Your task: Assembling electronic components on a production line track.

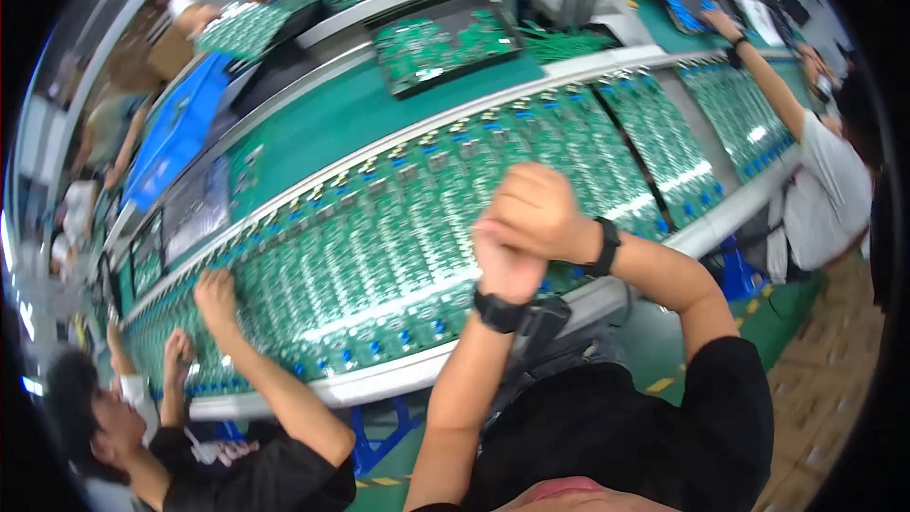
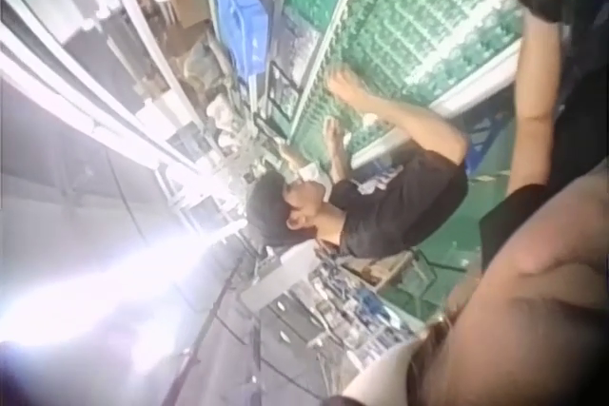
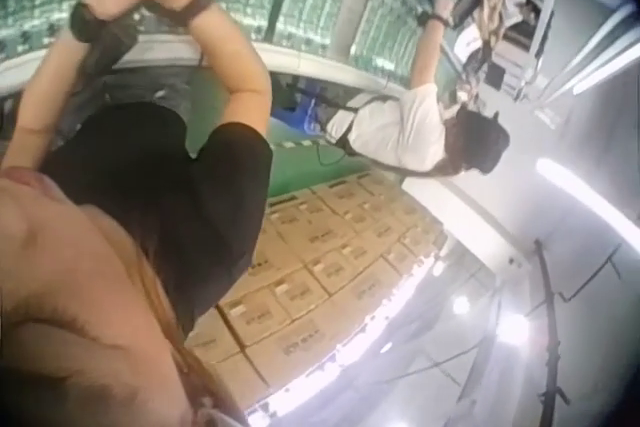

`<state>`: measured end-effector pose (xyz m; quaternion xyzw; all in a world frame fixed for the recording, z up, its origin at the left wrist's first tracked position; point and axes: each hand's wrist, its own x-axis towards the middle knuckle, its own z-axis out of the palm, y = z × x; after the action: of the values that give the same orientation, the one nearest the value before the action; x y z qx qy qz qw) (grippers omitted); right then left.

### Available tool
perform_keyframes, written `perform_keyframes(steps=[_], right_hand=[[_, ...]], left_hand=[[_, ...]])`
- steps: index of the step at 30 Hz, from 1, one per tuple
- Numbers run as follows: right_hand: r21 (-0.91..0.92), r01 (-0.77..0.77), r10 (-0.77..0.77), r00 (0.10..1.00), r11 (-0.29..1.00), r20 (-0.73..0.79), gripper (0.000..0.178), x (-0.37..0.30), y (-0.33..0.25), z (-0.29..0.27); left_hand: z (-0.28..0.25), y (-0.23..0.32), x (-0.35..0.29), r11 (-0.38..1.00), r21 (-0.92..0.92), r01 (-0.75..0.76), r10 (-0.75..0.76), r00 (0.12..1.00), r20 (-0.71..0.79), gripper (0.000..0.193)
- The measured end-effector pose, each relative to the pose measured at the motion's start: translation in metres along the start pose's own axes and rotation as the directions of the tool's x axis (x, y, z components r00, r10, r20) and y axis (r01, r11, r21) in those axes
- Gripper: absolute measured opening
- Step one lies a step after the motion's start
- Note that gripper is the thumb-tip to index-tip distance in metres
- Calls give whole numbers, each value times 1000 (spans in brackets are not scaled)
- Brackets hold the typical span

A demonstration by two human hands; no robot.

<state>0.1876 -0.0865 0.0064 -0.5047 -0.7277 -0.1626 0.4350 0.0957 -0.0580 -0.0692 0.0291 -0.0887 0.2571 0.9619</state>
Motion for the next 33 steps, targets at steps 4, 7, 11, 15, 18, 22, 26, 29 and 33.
perform_keyframes(steps=[4, 7, 11, 15, 18, 22, 26, 29, 33], right_hand=[[17, -26, 25, 998, 1000, 56, 19, 2, 0, -6], [22, 2, -4, 997, 1000, 72, 18, 2, -3, -8], [-32, 36, -32, 994, 999, 109, 18, 2, -7, -9], [-72, 34, -21, 983, 997, 181, 18, 1, -15, -15], [-69, 7, 8, 977, 998, 214, 18, 4, -23, -30], [-85, -164, 180, 956, 983, 232, 23, 11, -15, -70], [-452, -546, 595, 803, 706, -40, 35, -48, 93, -136], [-764, -585, 815, 562, 271, -141, 50, -127, 172, -192], [-776, -630, 965, 222, 36, -136, 75, -167, 196, -202]], left_hand=[[27, -7, 2, 997, 69, -44, 64, 944, -323, 31], [33, -3, 2, 993, 112, 22, 8, 965, -263, 30], [37, -6, 1, 997, 10, 73, -68, 955, -288, 28], [39, -21, 3, 1000, -16, 20, -25, 934, -357, 24], [32, -23, 5, 998, -57, 21, -43, 909, -416, 22], [24, -10, 2, 996, -92, -2, -44, 864, -502, 18], [31, -7, 4, 977, -201, 65, -129, 936, -327, 16], [33, -13, 8, 977, -213, 19, -101, 918, -383, 17], [29, -1, 6, 981, -189, -43, -37, 916, -400, 16]])
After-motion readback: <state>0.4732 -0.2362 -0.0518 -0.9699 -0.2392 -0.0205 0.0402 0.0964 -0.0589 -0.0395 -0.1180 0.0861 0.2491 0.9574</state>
